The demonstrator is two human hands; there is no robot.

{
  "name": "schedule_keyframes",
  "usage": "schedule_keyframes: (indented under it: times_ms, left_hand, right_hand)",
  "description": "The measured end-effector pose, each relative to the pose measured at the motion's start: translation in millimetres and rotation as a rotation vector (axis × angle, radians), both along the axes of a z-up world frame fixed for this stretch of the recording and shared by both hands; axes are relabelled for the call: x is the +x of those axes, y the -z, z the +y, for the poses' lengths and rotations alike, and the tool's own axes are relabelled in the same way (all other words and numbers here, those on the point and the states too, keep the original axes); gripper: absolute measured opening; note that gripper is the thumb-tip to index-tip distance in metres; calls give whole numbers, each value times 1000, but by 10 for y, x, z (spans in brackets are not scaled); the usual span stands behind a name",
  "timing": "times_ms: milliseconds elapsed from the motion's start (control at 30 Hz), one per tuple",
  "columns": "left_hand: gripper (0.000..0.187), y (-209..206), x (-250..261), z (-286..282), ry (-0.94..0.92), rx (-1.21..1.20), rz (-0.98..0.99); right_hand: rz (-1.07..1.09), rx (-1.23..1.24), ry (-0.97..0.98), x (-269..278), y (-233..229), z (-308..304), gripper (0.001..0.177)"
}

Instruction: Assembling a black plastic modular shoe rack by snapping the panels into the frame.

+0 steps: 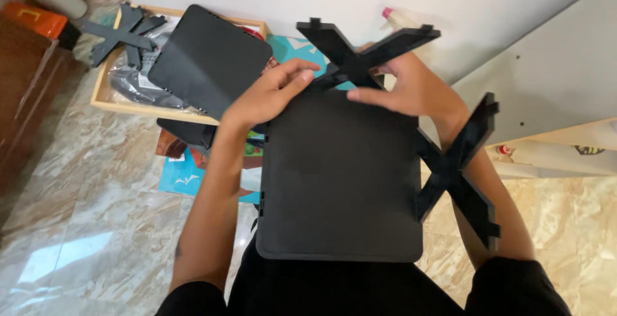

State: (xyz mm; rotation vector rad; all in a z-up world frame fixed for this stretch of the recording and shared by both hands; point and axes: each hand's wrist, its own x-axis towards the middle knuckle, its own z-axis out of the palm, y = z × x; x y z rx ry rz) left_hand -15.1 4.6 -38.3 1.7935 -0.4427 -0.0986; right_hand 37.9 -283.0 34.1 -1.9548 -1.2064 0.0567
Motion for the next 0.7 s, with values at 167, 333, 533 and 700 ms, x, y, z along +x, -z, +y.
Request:
schedule_keyframes:
  times_ms: [167, 333, 533, 700]
  left_hand:
    - [32, -3, -73, -101, -200, -256, 306]
    - [33, -98, -74, -103, -202, -306, 423]
    - [28, 56, -7, -46, -51, -418, 433]
    - [22, -27, 9, -44, -90, -380, 359]
  right_hand:
    - [173, -36, -27, -4, -110, 296, 33]
    - [45, -40, -72, 72, -23, 307, 27]
    - [163, -110, -100, 149, 66, 315, 28]
    - [74, -3, -241, 228, 92, 317, 25]
